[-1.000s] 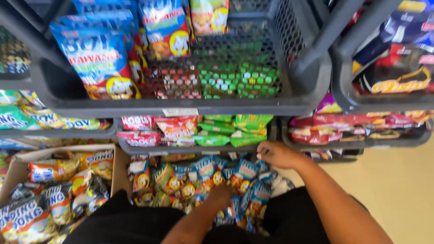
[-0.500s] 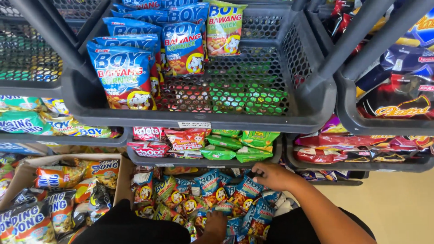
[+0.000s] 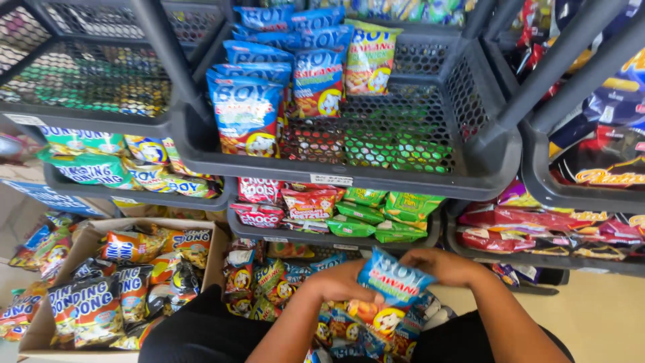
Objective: Organizing and stocking snack bags from floor boxes onto a plastic shelving unit in a store.
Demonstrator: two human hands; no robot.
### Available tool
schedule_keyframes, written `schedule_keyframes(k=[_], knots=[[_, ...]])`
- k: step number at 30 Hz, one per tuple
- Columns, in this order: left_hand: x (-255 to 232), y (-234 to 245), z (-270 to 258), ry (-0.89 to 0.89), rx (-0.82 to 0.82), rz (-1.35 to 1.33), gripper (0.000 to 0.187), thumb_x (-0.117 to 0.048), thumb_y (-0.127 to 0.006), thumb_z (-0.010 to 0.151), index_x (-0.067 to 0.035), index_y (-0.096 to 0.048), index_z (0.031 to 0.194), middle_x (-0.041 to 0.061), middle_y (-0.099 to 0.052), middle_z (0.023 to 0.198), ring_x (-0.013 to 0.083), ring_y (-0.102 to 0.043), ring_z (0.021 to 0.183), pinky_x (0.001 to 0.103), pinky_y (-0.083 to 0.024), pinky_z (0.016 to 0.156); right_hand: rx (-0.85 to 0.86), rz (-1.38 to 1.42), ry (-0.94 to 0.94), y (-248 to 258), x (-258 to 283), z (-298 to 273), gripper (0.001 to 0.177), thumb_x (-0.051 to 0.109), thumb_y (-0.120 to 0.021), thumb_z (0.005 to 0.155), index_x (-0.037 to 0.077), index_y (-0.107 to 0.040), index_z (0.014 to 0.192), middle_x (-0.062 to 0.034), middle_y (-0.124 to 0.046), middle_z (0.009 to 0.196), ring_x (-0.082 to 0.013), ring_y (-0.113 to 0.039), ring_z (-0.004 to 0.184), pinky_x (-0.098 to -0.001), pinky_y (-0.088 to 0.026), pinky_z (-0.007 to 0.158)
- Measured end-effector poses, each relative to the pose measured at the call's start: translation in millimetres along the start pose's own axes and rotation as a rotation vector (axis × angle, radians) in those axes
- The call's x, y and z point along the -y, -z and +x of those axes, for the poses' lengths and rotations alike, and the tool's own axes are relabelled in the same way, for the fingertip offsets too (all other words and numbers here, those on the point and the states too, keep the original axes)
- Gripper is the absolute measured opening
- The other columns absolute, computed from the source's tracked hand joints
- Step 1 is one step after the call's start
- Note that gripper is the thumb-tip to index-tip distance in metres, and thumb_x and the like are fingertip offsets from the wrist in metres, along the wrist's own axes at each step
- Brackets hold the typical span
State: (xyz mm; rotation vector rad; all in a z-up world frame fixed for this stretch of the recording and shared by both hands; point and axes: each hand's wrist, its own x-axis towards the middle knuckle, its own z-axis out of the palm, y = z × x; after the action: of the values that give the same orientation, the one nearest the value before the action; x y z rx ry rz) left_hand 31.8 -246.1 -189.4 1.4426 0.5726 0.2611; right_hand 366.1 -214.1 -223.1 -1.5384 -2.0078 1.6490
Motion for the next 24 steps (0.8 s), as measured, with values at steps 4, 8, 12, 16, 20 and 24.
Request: schedule_keyframes(k=[4,8,12,16,20,24], knots=[[-126,4,-60,-0.315,-0.189,-0.165,0.069,-0.022,-0.084,0.082,-0.002,-0.056,0.142,0.005,-0.07,0.126,0.0105,-0.062,0.112,0.031,-0.05,0.103,0.209,0.165,0.064,-13,98,-61,0.062,0.02,-0.078,0.087,0.014,-0.052,0.143,-0.0077,-0.069,0.133,-0.0204,-0.068,0.111,-0.034,-0.055,0.097],[-191,3,-85,-0.424,-0.513,0.085,0.062,-0.022,-0.086,0.079,-0.001,-0.064,0.132,0.006,-0.074,0.117,0.0106,-0.066,0.104,0.031,-0.055,0.095,0.184,0.529,0.894,-43,221,-95,0.096,0.019,-0.078,0.093,0.012,-0.012,0.161,-0.0078,-0.038,0.158,-0.0215,-0.049,0.138,-0.0404,-0.049,0.105],[-206,10,-71,-0.553,-0.664,0.262,0.051,-0.023,-0.088,0.083,0.0,-0.071,0.125,0.008,-0.077,0.112,0.0119,-0.068,0.102,0.032,-0.056,0.094,-0.324,0.585,0.638,-40,234,-57,0.082,0.011,-0.075,0.084,0.009,-0.032,0.153,-0.0099,-0.055,0.142,-0.0191,-0.061,0.125,-0.0399,-0.051,0.102],[-222,41,-55,-0.745,-0.875,0.218,0.049,-0.021,-0.081,0.09,-0.001,-0.065,0.132,0.009,-0.076,0.112,0.0135,-0.068,0.101,0.032,-0.057,0.091,-0.622,0.488,0.662,2,286,-22,0.052,0.007,-0.074,0.087,0.004,-0.054,0.135,-0.0086,-0.066,0.127,-0.0175,-0.065,0.112,-0.0379,-0.054,0.096],[-235,90,-38,-0.696,-1.16,0.396,0.059,-0.021,-0.079,0.086,-0.003,-0.054,0.136,0.017,-0.075,0.103,0.0277,-0.075,0.092,0.038,-0.058,0.081,-0.643,0.523,0.684,39,335,20,0.039,0.01,-0.071,0.09,0.005,-0.06,0.127,-0.006,-0.071,0.118,-0.0155,-0.067,0.108,-0.0345,-0.053,0.095],[-220,145,-10,-0.62,-1.285,0.561,0.06,-0.017,-0.077,0.088,0.0,-0.047,0.137,0.028,-0.071,0.111,0.0454,-0.068,0.106,0.049,-0.055,0.088,-0.598,0.4,0.626,70,340,90,0.036,0.014,-0.074,0.091,0.003,-0.065,0.124,-0.0074,-0.074,0.116,-0.0165,-0.068,0.106,-0.0344,-0.052,0.096]])
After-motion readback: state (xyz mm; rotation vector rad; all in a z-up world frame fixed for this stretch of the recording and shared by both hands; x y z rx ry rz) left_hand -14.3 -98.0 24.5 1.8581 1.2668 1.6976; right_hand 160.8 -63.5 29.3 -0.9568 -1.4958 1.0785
